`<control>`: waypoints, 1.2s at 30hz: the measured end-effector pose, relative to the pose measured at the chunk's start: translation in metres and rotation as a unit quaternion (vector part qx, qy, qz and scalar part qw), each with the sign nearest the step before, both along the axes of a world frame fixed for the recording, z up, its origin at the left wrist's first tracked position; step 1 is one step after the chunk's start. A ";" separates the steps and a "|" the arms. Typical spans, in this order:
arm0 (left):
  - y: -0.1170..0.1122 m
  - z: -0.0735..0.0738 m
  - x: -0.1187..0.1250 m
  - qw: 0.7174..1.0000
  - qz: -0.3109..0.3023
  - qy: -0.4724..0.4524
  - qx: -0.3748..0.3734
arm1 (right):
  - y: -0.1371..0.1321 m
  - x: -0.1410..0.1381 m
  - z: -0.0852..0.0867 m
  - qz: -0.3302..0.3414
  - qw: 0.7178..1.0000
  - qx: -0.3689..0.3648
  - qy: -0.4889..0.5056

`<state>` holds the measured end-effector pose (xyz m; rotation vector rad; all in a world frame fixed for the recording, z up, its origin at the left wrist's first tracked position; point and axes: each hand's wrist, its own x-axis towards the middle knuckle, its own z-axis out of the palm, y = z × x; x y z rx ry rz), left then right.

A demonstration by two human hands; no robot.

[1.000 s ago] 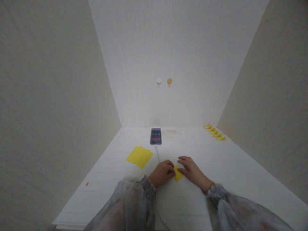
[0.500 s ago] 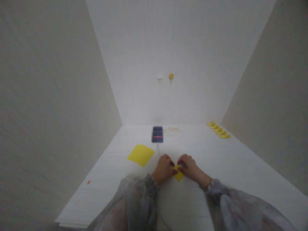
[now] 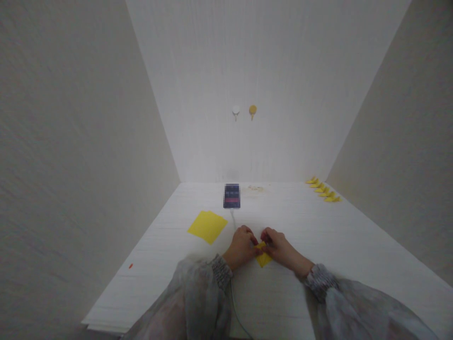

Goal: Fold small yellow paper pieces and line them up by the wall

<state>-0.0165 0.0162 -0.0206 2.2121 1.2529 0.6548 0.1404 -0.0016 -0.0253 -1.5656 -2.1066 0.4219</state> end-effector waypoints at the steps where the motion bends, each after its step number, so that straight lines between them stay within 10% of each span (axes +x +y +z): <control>1: 0.000 0.000 0.000 1.000 -0.002 -0.004 0.004 | 0.000 0.000 0.000 0.007 1.000 -0.003 0.016; 36: 0.010 -0.011 -0.007 0.999 -0.037 -0.017 -0.027 | -0.003 0.011 -0.001 0.129 0.979 0.129 -0.095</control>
